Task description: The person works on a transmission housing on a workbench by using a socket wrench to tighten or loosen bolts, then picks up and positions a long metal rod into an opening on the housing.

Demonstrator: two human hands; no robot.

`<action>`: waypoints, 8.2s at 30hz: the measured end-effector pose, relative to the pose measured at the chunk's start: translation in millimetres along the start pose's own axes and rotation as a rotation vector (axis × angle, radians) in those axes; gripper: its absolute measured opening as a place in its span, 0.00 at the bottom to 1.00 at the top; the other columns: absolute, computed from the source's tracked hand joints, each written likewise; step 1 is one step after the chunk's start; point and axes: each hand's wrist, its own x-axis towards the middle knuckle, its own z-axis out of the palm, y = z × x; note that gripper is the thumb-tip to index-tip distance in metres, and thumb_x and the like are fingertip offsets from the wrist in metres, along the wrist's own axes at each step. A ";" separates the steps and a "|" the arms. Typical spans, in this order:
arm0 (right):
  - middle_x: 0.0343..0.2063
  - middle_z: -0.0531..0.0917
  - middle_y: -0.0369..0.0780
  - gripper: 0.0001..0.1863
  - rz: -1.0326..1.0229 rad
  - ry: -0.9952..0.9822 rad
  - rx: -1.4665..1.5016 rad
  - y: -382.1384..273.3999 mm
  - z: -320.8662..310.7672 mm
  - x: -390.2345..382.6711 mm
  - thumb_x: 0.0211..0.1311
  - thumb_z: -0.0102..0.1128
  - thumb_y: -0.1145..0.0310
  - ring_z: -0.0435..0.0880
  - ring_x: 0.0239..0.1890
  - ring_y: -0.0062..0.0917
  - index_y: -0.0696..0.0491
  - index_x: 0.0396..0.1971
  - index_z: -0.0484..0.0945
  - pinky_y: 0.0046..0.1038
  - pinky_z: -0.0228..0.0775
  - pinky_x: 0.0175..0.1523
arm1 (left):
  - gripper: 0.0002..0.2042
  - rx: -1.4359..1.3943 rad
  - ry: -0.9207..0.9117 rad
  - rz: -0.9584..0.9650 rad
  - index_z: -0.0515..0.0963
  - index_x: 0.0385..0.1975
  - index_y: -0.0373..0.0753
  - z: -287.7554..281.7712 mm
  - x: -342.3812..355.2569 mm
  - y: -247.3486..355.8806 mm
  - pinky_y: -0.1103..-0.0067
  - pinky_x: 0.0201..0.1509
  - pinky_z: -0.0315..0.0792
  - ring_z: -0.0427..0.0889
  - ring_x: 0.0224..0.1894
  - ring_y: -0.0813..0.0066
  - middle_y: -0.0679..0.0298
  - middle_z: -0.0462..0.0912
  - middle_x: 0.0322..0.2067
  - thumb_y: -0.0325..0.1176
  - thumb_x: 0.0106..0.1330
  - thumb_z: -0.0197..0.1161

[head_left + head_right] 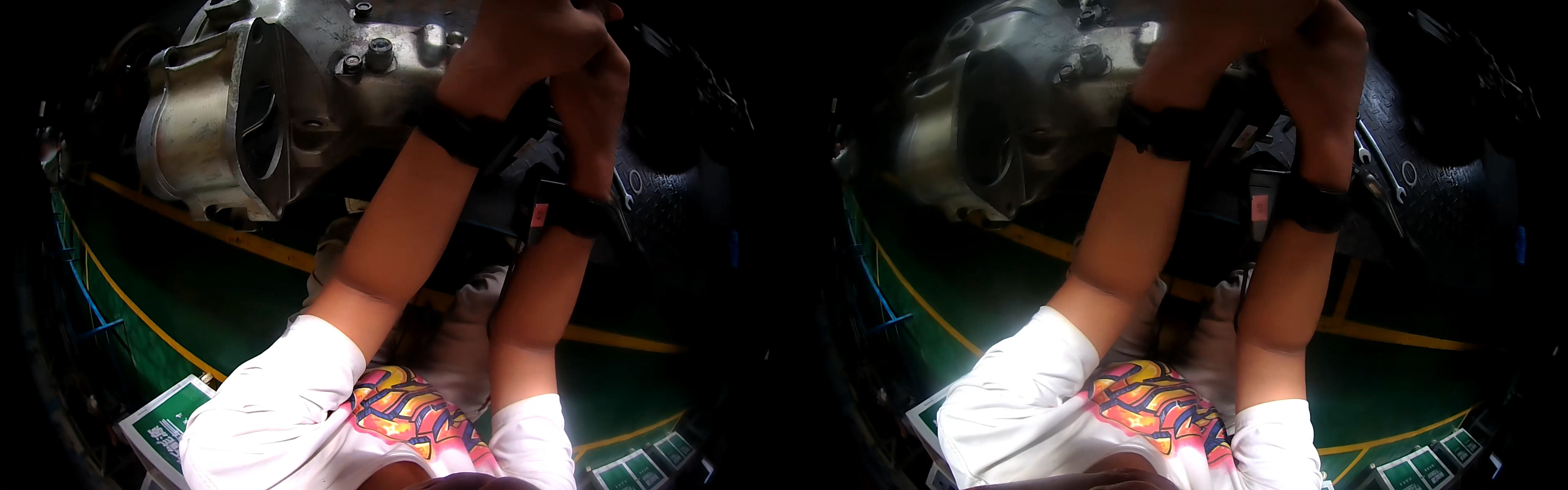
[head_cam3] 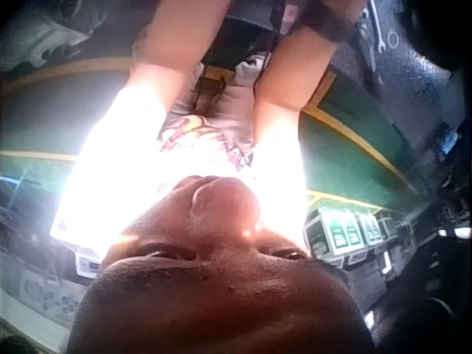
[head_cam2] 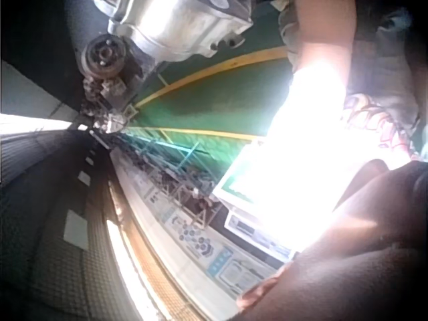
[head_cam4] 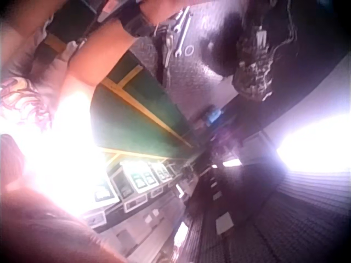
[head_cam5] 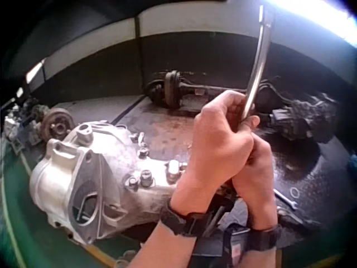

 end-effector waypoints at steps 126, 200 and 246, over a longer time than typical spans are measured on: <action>0.33 0.89 0.45 0.11 -0.164 -0.003 -0.069 -28.8 -2.5 0.1 0.66 0.63 0.73 0.88 0.37 0.23 0.63 0.44 0.81 0.25 0.78 0.41 | 0.05 -0.120 -0.009 0.032 0.81 0.43 0.27 11.7 1.9 -1.5 0.83 0.43 0.77 0.84 0.39 0.80 0.65 0.86 0.33 0.23 0.75 0.61; 0.36 0.89 0.41 0.11 -0.094 -0.126 0.020 -11.3 -4.1 4.6 0.68 0.60 0.75 0.87 0.39 0.23 0.62 0.47 0.80 0.26 0.77 0.44 | 0.12 -0.015 0.040 0.007 0.82 0.50 0.28 5.1 3.4 4.3 0.78 0.50 0.80 0.87 0.42 0.74 0.60 0.88 0.38 0.17 0.67 0.65; 0.33 0.92 0.45 0.15 0.140 0.031 -0.168 -40.7 12.4 -1.9 0.60 0.72 0.65 0.92 0.36 0.33 0.59 0.43 0.89 0.31 0.82 0.45 | 0.15 0.038 0.418 0.134 0.84 0.51 0.27 -23.8 9.5 59.3 0.84 0.40 0.77 0.84 0.37 0.83 0.64 0.89 0.36 0.14 0.64 0.67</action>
